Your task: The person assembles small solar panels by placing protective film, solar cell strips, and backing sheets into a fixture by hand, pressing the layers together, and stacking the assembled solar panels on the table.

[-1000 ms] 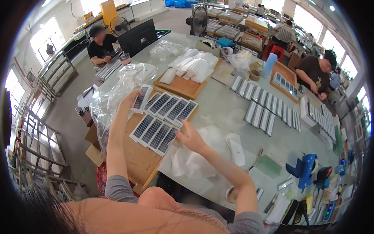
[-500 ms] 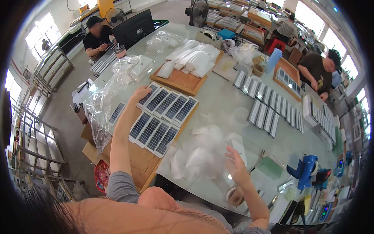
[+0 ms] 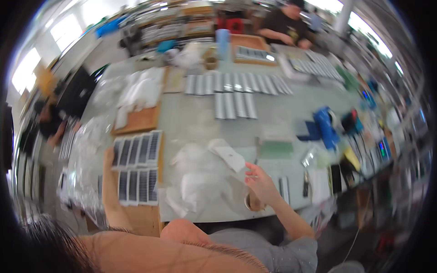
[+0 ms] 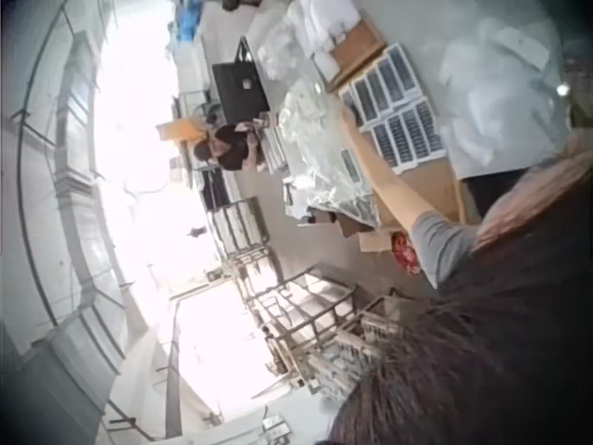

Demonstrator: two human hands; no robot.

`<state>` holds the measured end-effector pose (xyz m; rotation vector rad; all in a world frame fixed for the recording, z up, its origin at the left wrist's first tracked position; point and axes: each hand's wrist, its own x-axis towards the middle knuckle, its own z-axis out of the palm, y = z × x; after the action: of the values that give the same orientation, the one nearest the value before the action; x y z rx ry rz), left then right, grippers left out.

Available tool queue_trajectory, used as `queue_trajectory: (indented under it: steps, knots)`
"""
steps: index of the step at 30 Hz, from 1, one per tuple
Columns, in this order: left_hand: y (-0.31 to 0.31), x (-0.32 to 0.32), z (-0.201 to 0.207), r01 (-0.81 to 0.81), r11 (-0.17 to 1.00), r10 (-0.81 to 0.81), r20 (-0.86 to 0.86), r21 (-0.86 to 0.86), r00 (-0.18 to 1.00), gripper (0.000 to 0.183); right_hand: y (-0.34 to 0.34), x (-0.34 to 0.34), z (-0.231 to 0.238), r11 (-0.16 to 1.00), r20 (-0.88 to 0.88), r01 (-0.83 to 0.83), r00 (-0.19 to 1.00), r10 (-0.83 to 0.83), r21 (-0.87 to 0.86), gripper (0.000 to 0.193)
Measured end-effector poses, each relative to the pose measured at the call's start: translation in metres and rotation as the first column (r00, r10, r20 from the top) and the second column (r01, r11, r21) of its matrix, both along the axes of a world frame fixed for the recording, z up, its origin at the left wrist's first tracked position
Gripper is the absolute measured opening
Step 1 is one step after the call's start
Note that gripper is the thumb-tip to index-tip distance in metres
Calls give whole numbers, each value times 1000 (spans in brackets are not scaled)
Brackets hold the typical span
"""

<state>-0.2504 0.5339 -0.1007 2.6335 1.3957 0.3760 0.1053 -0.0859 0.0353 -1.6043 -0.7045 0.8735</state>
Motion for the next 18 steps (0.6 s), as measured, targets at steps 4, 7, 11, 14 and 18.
queue_trajectory:
  steps: [4,7,11,14,18]
  knots:
    - [1,-10,10,-112,941,118,1,320,993,39,-54,-7,3,979,16,189,981,-191,76,43]
    - [-100,87,69,8,994,-48,370,110,928,49,-81,-15,-7,952,-13,301,954,-301,46,37]
    - [-292,165,119,435,883,-456,105,179,884,60,-97,-25,-10,960,-92,275,959,-270,53,31]
    - [-391,186,125,668,737,-670,-22,100,742,69,-101,-19,-20,974,6,209,978,-210,86,28]
    - [-456,179,98,604,797,-601,-90,11,794,70,-99,32,-40,995,398,92,914,-72,-30,25]
